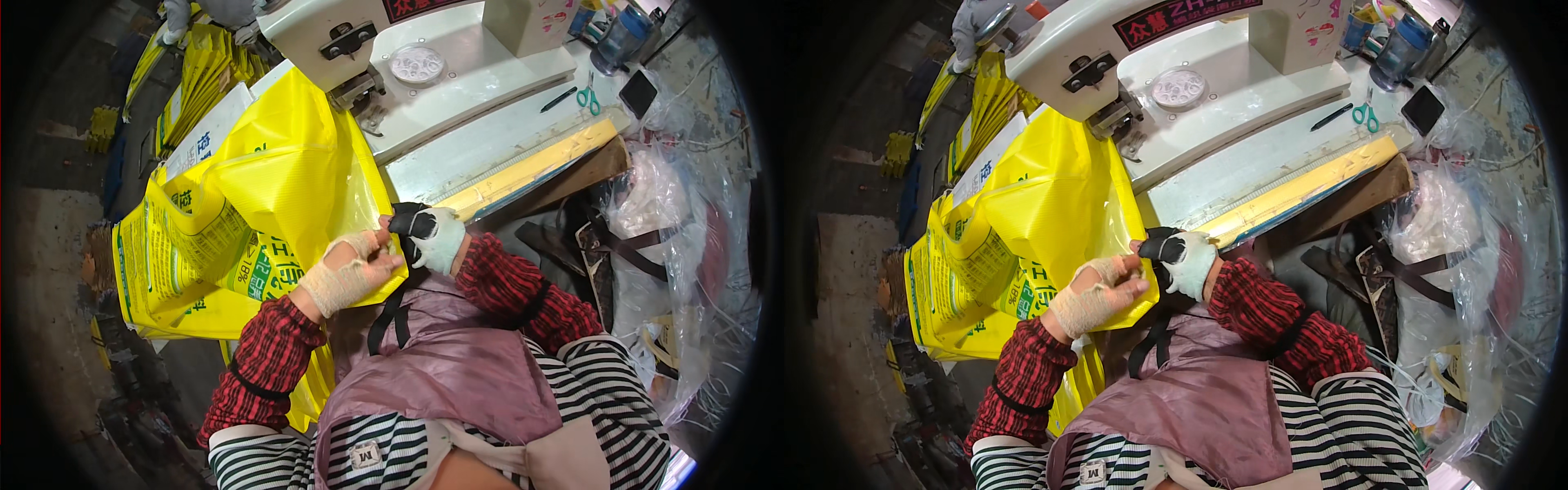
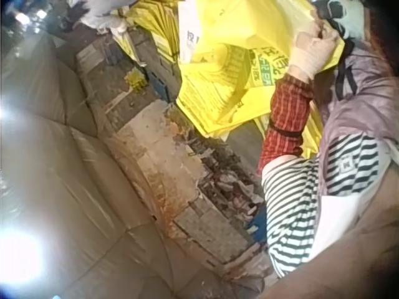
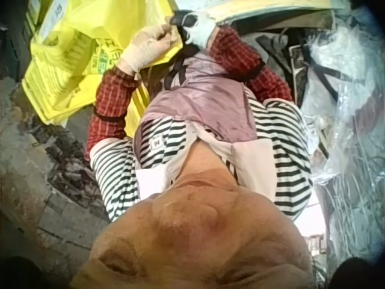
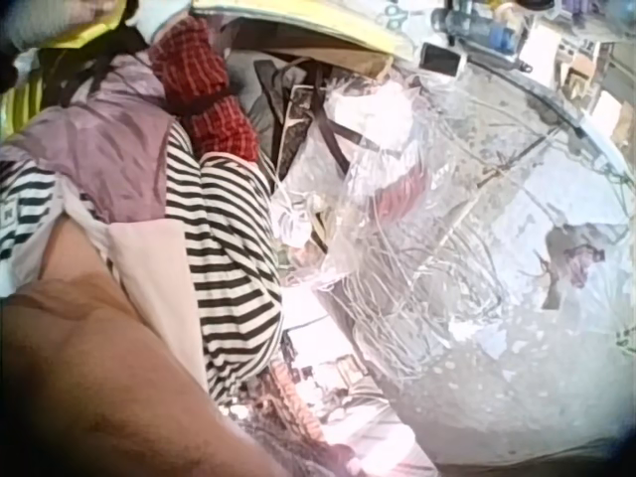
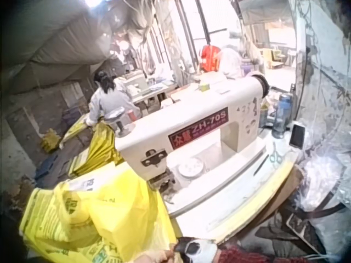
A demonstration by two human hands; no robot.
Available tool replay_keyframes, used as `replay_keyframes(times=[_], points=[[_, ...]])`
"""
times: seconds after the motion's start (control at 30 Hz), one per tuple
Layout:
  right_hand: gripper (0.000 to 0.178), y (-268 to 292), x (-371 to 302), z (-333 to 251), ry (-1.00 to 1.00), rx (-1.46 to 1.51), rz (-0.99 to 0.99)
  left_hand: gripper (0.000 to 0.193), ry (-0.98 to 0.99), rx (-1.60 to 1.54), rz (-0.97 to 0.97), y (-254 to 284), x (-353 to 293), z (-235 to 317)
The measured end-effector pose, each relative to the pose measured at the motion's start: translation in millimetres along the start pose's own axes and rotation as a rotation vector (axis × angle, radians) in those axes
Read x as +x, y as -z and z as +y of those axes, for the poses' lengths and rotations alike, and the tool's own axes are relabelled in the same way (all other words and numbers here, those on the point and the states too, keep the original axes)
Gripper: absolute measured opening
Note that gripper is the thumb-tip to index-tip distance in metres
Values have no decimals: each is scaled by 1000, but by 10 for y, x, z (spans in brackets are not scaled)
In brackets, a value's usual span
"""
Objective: The recorder is using a sewing machine to sew large plastic bags.
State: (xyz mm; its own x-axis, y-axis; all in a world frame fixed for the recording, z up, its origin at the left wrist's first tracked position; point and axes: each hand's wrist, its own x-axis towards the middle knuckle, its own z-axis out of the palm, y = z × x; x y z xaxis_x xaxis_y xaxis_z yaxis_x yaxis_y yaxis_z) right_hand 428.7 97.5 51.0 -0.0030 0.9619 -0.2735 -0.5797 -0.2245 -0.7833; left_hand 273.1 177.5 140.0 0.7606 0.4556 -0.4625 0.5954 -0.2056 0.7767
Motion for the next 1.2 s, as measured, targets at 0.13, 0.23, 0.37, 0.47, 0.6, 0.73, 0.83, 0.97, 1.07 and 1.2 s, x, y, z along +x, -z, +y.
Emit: replay_keyframes(times=[0.13, 0.23, 0.37, 0.47, 0.6, 0.73, 0.83, 0.97, 1.07, 1.2], points=[[35, 56, 12, -1, 284, -735, 73, 64, -352, 802, 72, -94, -70, 308], [29, 68, -10, -20, -120, -220, 150, 58, -523, 1153, -12, -101, -79, 496], [36, 61, -39, -1, 211, -1265, -39, 50, -585, 1088, -256, 70, 138, 518], [40, 38, -40, 59, 312, -1277, 99, 46, -712, 923, -336, 304, 430, 523], [36, 31, -43, 105, 32, -809, 182, 59, -18, 1380, -400, 957, 684, 863], [29, 46, 96, -29, 100, -1123, 61, 33, -259, 1353, -206, 1509, 431, 1384], [22, 68, 411, -209, 142, -1034, 146, 13, -810, 1085, -201, 1220, 74, 1451], [24, 115, 857, -293, 135, -1614, -19, 17, -429, 1075, -489, 338, 32, 1041], [35, 185, 953, -260, 62, -1398, 104, 28, -365, 1161, -133, 95, 353, 639], [31, 197, 830, -251, -41, -1037, 215, 36, -284, 1161, 255, 292, 722, 235]])
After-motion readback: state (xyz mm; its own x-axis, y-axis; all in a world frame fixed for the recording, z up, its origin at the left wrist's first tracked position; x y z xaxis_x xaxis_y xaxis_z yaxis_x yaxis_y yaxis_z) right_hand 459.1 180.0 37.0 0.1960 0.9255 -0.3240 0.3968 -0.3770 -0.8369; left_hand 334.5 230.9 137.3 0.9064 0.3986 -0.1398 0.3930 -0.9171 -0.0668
